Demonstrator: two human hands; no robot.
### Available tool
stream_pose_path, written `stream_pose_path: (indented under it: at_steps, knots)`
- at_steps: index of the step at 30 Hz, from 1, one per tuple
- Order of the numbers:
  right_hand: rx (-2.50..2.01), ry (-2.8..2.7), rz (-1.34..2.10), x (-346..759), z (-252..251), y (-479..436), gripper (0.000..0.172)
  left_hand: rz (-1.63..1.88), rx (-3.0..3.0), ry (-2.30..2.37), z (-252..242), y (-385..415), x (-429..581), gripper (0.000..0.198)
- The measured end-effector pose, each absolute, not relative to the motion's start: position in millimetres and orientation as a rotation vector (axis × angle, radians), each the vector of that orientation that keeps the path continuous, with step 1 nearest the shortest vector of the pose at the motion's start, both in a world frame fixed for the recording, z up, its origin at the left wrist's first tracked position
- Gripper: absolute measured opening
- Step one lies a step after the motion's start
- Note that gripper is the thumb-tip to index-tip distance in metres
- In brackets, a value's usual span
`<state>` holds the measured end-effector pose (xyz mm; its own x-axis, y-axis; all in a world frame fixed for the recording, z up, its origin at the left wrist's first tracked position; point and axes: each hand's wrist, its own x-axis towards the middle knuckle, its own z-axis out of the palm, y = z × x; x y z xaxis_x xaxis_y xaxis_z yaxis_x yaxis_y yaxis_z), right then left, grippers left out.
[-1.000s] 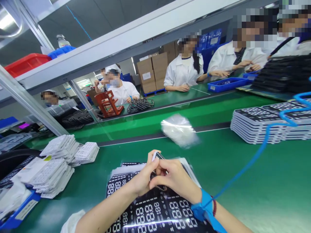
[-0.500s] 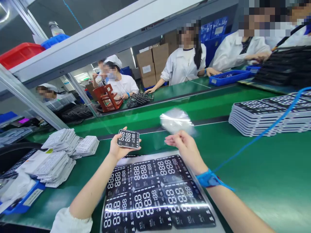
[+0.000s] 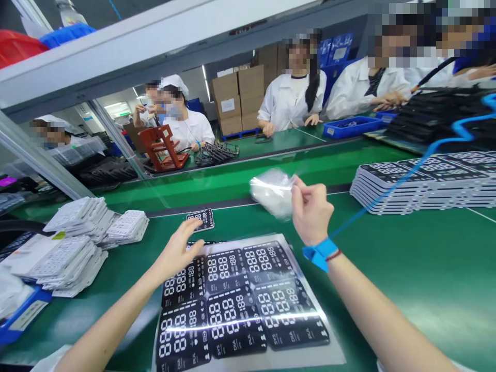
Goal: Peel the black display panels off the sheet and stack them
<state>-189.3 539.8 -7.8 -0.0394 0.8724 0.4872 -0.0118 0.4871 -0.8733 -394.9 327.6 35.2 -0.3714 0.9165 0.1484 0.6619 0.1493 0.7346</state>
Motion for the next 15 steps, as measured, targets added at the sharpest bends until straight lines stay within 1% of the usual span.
stream_pose_path:
  at_steps: [1, 2, 4, 6, 8, 11, 15]
  knots:
    - [-0.83, -1.543, 0.736, -190.8, -5.5, 547.4, 0.02, 0.838, 1.619, 2.083, 36.9, 319.1, -384.2, 0.045]
    - [-0.84, -1.664, 0.627, -193.9, -4.2, 555.1, 0.016, 0.624, 1.673, 2.051, 37.4, 311.9, -374.5, 0.052]
    - [-0.824, -1.907, 0.475, -203.2, -5.3, 569.5, 0.017, 0.317, 1.681, 2.001, 35.0, 302.9, -360.8, 0.074]
    - [-0.792, -2.113, 0.398, -213.4, -10.2, 578.7, 0.022, 0.173, 1.644, 1.995, 29.0, 301.0, -356.5, 0.099]
    - [-0.771, -2.242, 0.366, -221.3, -15.9, 578.1, 0.027, 0.131, 1.61, 2.014, 21.1, 304.1, -360.6, 0.112]
    - [-0.672, -2.372, 0.372, -226.7, -21.8, 555.0, 0.035, 0.214, 1.633, 2.026, 9.1, 311.2, -373.5, 0.114]
    - [-0.391, -2.622, 0.557, -225.3, -27.8, 505.0, 0.038, 0.419, 1.702, 2.108, -5.0, 317.6, -383.6, 0.102]
